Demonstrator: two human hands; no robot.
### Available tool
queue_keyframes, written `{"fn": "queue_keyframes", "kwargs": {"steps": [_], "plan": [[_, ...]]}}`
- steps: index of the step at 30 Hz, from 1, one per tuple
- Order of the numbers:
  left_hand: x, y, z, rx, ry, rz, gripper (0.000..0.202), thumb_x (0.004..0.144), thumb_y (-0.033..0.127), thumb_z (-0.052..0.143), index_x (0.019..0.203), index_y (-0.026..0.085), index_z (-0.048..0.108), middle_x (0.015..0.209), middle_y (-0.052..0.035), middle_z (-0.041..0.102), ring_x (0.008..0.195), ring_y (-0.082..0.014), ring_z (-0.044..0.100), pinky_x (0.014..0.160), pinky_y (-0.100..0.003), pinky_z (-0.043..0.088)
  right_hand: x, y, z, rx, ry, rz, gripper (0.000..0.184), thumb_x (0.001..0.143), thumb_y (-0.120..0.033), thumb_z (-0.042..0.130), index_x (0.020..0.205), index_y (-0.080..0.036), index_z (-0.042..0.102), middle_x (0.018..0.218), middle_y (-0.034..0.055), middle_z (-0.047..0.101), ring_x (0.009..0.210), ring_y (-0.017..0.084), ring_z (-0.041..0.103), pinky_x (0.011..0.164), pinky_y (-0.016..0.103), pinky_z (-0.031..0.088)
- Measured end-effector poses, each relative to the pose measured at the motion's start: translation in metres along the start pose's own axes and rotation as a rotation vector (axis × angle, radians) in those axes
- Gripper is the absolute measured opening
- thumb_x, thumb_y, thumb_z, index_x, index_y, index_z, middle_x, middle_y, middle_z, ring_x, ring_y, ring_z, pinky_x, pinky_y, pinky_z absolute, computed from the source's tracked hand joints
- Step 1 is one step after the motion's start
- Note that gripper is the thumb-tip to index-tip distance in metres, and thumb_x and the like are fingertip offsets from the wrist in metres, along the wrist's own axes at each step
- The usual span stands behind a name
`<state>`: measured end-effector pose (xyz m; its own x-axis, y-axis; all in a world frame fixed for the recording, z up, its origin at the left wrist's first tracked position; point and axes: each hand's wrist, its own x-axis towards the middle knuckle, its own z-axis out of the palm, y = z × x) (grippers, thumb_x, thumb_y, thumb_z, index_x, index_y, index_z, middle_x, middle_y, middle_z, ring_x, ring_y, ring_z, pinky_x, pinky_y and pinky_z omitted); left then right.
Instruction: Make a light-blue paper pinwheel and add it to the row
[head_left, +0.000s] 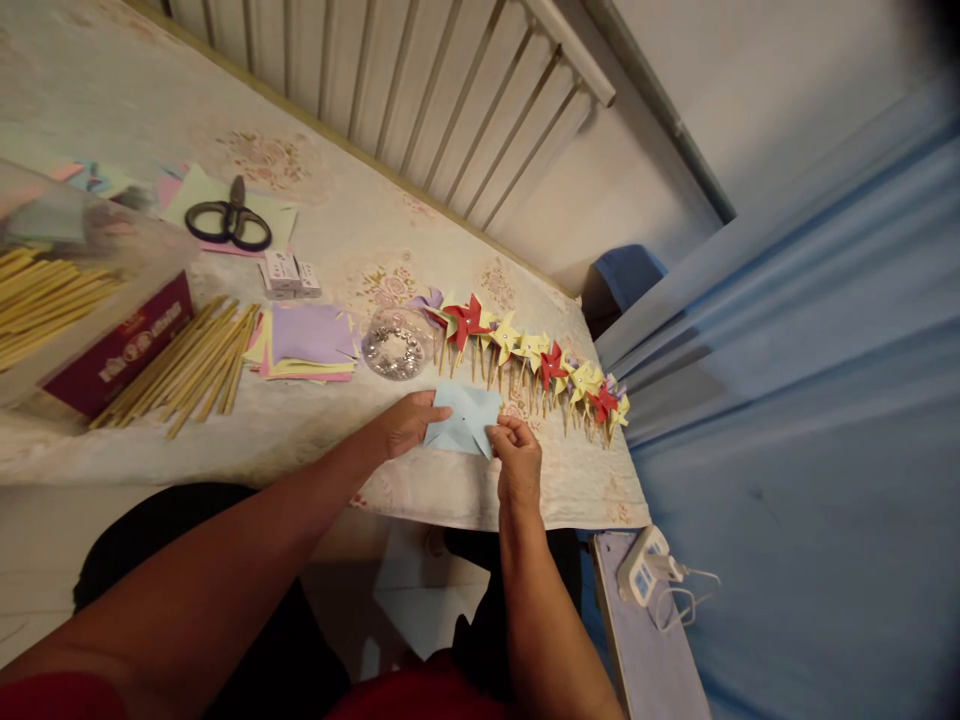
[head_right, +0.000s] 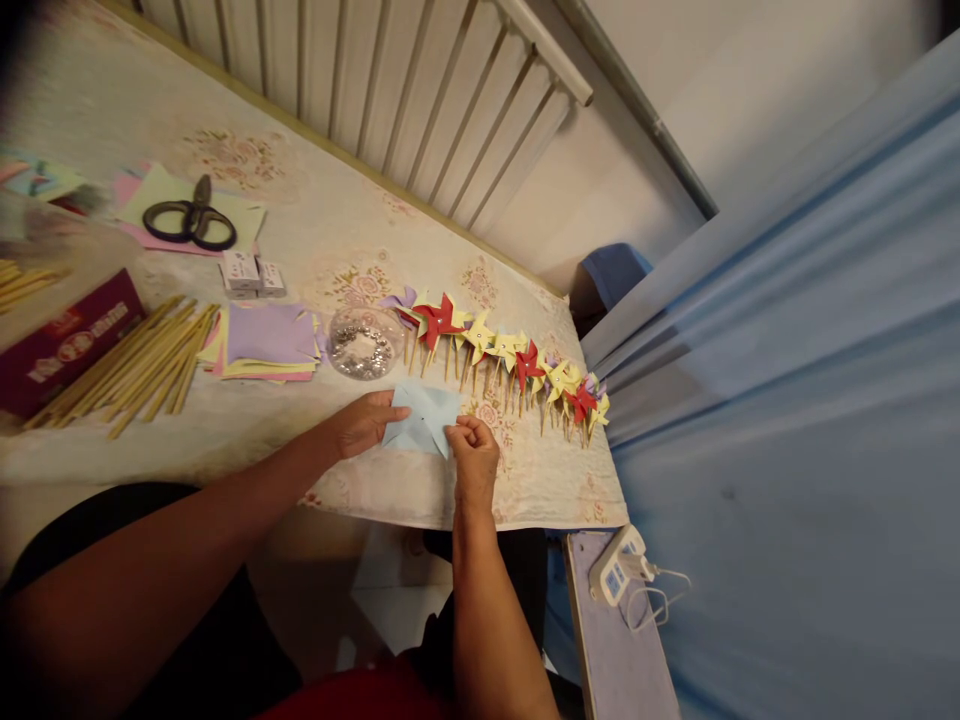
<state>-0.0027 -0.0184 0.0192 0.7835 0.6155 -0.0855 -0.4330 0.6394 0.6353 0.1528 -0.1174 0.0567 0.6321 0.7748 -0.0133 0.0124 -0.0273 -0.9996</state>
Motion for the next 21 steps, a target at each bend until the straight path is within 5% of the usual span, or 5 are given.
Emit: {"fn": "queue_keyframes", "kwargs": {"steps": [11, 21], "plan": [[0.004, -0.003, -0.005, 0.008, -0.063, 0.002, 0.050, 0.066, 0.033, 0.088, 0.108, 0.011, 0.071, 0.089, -0.0126, 0.075, 0.081, -0.0234, 0.071, 0.074, -0.033, 0.055, -0.001, 0.001, 0.003, 0.163, -0.236, 0.157, 0.035, 0.059, -0.033, 0.088, 0.088, -0.019, 0.073, 0.085, 0.0023, 0.078, 0.077, 0.018, 0.070, 0.082, 0.032, 0.055], [0.002, 0.000, -0.001, 0.074, 0.002, 0.022, 0.057, 0.061, 0.039, 0.091, 0.106, 0.011, 0.070, 0.085, -0.0090, 0.074, 0.073, -0.0194, 0.068, 0.070, -0.030, 0.054, 0.002, 0.008, 0.013, 0.129, -0.233, 0.255, 0.036, 0.057, -0.031, 0.087, 0.087, -0.017, 0.075, 0.083, 0.0029, 0.079, 0.070, 0.020, 0.071, 0.080, 0.034, 0.057]]}}
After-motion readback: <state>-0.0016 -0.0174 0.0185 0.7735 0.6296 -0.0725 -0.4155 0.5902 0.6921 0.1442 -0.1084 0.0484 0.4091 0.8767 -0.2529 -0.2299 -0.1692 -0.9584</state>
